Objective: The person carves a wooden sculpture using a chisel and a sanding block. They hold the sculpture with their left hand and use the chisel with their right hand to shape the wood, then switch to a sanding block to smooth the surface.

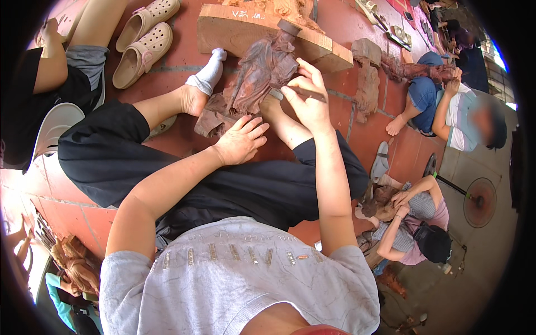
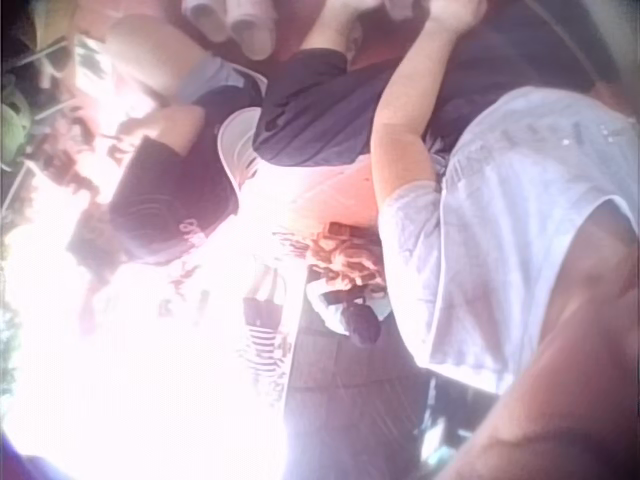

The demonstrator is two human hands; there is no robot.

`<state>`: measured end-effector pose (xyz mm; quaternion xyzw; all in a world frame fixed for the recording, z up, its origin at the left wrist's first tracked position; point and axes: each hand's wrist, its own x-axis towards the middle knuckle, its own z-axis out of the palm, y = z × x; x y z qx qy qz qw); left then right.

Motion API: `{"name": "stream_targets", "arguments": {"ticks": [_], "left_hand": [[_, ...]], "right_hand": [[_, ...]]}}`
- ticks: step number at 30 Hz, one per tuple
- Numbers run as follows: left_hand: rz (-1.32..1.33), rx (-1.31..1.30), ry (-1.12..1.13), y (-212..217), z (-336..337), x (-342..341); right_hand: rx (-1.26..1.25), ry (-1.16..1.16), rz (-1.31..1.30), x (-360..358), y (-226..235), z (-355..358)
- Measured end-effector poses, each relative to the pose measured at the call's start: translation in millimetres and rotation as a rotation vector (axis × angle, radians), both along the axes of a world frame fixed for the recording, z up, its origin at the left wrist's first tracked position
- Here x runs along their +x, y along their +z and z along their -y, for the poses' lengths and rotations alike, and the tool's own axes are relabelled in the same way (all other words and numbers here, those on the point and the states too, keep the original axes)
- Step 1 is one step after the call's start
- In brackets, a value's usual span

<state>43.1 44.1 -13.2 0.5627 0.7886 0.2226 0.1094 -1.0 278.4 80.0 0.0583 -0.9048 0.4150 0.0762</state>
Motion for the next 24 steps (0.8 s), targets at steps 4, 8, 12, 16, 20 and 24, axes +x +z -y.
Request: {"name": "stream_targets", "arguments": {"ticks": [4, 8, 12, 16, 20, 24], "left_hand": [[-0.001, 0.019, -0.005, -0.1, 1.2, 0.2], [0.013, 0.022, -0.001, -1.6, 5.2, 1.1], [-0.036, 0.019, 0.014, 9.6, 4.2, -3.4], [-0.068, 0.032, -0.024, 1.5, -7.7, 0.8], [-0.054, 0.012, -0.021, 5.6, 1.0, -3.0], [-0.063, 0.001, -0.030, 4.7, 1.5, -2.6]], "right_hand": [[-0.029, -0.044, -0.019, 11.7, -4.2, 30.4], [-0.058, -0.023, -0.002, 5.3, -10.0, 14.1], [-0.141, -0.030, -0.088, 4.5, 1.6, 22.6], [-0.098, -0.012, -0.027, 19.8, -16.8, 16.1], [-0.300, -0.015, 0.093, 6.8, -23.2, 2.6], [-0.211, 0.026, -0.080, 8.3, -20.2, 12.3]]}}
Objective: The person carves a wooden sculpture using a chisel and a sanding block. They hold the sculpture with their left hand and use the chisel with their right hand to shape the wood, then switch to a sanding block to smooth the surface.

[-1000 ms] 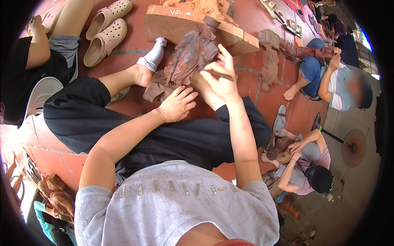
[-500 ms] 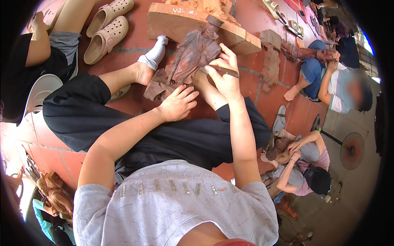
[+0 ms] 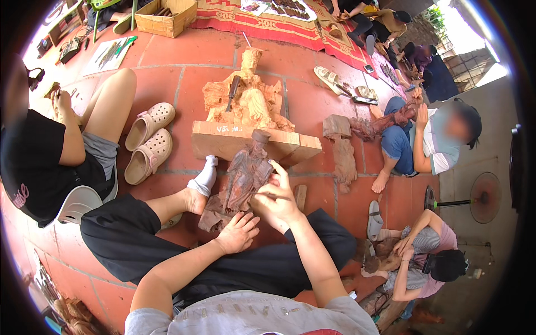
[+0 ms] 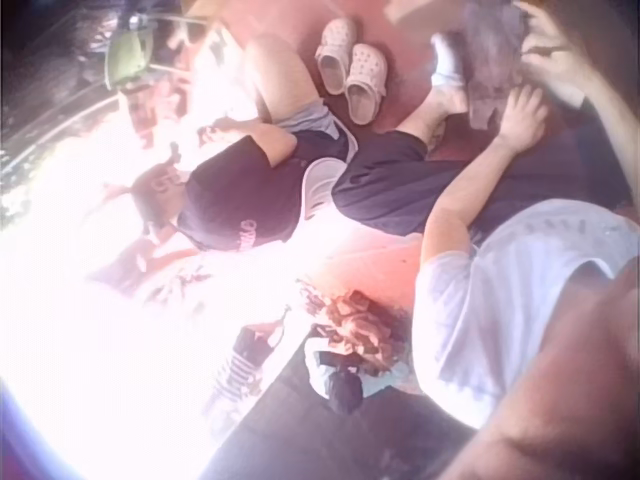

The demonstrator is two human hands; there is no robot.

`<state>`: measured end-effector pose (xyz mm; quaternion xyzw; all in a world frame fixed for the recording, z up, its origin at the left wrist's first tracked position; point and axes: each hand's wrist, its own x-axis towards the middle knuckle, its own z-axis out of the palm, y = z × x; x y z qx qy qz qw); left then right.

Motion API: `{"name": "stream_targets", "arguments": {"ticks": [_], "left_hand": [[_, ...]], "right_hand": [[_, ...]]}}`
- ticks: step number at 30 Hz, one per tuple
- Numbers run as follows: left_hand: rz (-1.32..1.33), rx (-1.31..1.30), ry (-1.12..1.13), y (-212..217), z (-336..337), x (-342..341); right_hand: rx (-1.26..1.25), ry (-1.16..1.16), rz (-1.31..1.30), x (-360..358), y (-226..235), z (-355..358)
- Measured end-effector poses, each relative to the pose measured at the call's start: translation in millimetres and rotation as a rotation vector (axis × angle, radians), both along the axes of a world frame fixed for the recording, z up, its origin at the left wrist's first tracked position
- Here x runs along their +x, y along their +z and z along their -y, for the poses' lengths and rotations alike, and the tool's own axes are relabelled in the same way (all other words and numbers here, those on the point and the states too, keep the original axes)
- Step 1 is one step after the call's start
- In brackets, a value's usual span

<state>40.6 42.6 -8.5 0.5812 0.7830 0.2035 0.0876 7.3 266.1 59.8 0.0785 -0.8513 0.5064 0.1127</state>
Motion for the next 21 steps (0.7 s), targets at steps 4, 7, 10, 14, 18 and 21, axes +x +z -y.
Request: {"name": "stream_targets", "arguments": {"ticks": [4, 7, 10, 14, 18, 21], "left_hand": [[0.012, -0.039, -0.008, 2.8, 0.2, -0.6], [0.010, -0.030, -0.006, 2.9, 1.3, -0.6], [0.006, -0.012, -0.006, 2.1, 0.2, 0.5], [0.012, -0.013, -0.001, 1.9, 0.3, 0.5], [0.014, -0.007, -0.005, 3.3, 0.5, -0.3], [0.045, 0.020, -0.001, 6.3, 1.0, -0.7]], "right_hand": [[0.083, 0.025, 0.009, 0.6, 4.2, -3.8], [0.019, 0.026, 0.090, -0.7, 0.4, -10.1], [-0.053, 0.003, 0.017, 3.2, 2.8, 1.9], [0.087, 0.026, 0.017, 0.0, 6.0, -5.6], [0.010, 0.018, 0.030, 0.1, 5.1, -11.0], [-0.007, 0.006, -0.005, 2.3, 6.1, 3.1]]}}
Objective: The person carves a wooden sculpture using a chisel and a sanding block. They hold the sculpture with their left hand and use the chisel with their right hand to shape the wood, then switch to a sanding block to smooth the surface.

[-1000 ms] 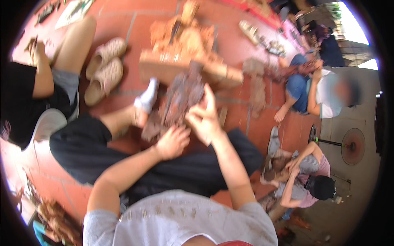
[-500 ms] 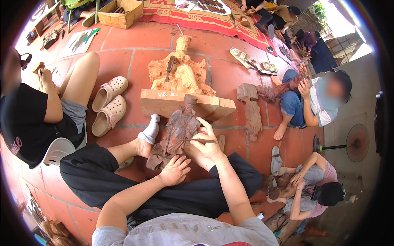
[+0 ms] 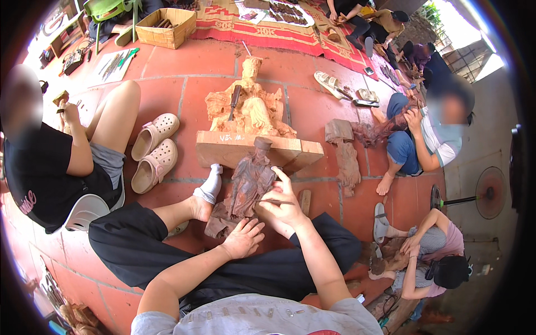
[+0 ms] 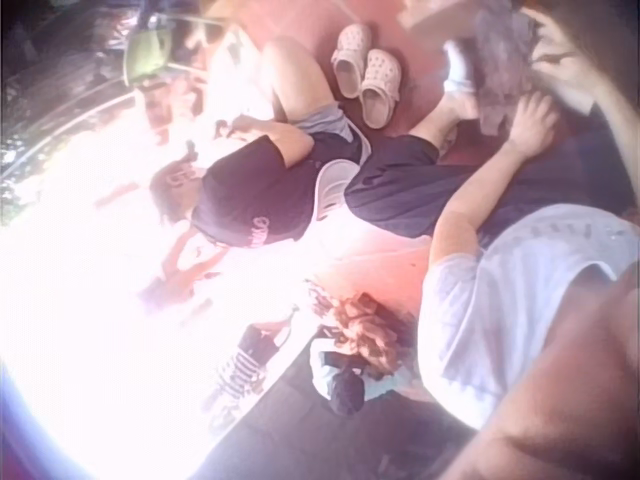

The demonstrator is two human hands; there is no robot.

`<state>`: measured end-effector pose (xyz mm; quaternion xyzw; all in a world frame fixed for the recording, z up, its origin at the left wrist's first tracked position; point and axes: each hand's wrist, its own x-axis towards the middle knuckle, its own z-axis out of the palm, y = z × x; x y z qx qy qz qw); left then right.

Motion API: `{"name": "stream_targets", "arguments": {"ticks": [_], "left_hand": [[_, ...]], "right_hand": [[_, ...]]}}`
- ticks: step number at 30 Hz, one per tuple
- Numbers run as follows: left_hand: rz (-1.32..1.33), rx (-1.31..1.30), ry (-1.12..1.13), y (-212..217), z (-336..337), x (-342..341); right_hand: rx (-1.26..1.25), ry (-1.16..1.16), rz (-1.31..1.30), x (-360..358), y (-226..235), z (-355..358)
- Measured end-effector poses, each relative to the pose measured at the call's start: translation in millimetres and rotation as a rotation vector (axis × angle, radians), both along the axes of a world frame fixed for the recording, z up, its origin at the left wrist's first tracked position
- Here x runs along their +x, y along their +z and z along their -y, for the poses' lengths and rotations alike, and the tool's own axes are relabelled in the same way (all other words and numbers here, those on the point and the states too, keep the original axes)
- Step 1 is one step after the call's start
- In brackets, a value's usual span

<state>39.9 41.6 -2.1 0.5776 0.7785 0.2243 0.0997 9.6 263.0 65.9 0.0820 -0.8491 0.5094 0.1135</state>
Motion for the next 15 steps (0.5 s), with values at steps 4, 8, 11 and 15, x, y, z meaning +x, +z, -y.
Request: {"name": "stream_targets", "arguments": {"ticks": [4, 8, 11, 15], "left_hand": [[0.002, -0.010, -0.002, 0.7, 0.3, 0.0], [-0.016, -0.023, -0.001, -4.3, 1.1, -0.6], [-0.013, -0.032, -0.002, -0.1, -0.9, 2.2], [-0.017, -0.043, 0.001, 2.6, -1.9, 0.5]], "right_hand": [[-0.013, 0.003, 0.080, -3.6, -10.5, -18.9], [-0.026, 0.016, 0.028, -4.9, 13.6, -3.7], [-0.073, 0.006, 0.040, 0.2, -1.1, -4.8], [-0.078, -0.051, 0.068, -1.0, -8.6, -18.7]]}}
